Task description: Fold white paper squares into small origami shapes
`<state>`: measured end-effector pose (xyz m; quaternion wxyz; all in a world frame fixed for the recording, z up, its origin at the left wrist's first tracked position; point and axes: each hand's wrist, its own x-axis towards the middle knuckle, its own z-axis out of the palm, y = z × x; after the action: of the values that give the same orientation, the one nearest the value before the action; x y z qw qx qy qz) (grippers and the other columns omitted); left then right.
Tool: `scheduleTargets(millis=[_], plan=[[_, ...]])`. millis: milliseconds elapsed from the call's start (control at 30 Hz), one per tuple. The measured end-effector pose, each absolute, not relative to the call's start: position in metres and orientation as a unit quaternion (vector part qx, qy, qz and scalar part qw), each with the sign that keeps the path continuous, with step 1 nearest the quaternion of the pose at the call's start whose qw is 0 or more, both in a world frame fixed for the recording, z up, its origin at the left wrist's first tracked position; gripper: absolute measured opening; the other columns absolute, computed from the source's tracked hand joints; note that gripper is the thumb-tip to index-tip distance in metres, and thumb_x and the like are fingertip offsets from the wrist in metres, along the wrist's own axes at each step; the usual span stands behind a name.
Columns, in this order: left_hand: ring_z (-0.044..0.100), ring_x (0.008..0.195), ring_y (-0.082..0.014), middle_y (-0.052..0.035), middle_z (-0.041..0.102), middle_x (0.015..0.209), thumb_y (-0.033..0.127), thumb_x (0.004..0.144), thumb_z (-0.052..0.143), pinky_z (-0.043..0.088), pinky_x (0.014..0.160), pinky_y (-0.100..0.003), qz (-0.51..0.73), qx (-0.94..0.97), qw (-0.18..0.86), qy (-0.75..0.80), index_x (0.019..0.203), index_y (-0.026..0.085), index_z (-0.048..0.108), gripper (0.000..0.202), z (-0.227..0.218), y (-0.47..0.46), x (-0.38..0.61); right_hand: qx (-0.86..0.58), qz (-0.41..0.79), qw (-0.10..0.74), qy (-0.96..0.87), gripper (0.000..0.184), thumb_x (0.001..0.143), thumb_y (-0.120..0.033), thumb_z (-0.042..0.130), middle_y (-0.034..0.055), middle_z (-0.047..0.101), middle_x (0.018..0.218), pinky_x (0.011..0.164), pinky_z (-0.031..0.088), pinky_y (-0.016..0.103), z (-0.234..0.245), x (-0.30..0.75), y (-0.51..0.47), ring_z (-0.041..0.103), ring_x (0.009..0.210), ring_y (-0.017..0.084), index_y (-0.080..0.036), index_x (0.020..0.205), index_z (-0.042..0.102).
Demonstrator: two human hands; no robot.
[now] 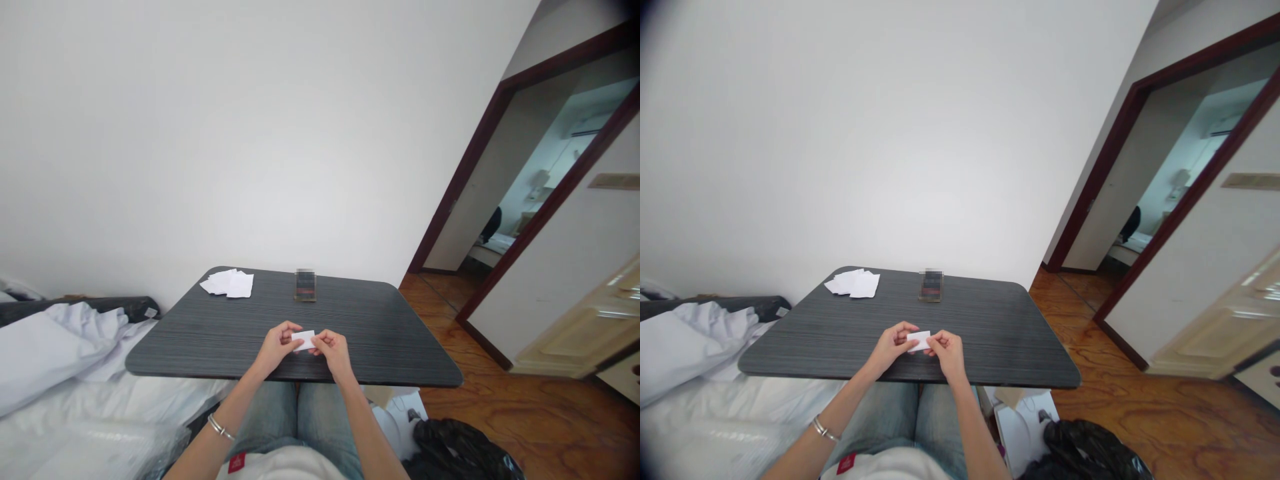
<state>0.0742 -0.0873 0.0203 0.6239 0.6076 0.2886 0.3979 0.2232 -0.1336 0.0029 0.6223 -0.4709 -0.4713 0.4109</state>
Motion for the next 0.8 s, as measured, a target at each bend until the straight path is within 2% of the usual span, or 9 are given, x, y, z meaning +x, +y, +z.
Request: scheduleTargets(millis=[200,800], plan=[[0.056,0.045,-0.0116,0.0001,0.062,0.051,0.034,0.061,0.065,0.043,0.046,-0.02,0.357,0.619,0.624,0.316,0.061,0.012,0.05,0.026,0.015,-0.085,0.074,-0.474,0.406,0.621,-0.475,0.018,0.065,-0.032,0.063,0.0008,0.061,0.05,0.045,0.044,0.022,0.003,0.223,-0.134,0.059,0.047,0.015,-0.014,0.061,0.06],[0.052,0.047,-0.01,0.001,0.06,0.052,0.037,0.066,0.061,0.038,0.048,-0.019,0.415,0.621,0.6,0.285,0.058,0.013,0.049,0.027,0.024,-0.088,0.071,-0.472,0.427,0.579,-0.509,0.024,0.067,-0.037,0.059,0.0039,0.063,0.059,0.043,0.043,0.019,0.011,0.219,-0.135,0.058,0.05,0.012,-0.013,0.065,0.059]])
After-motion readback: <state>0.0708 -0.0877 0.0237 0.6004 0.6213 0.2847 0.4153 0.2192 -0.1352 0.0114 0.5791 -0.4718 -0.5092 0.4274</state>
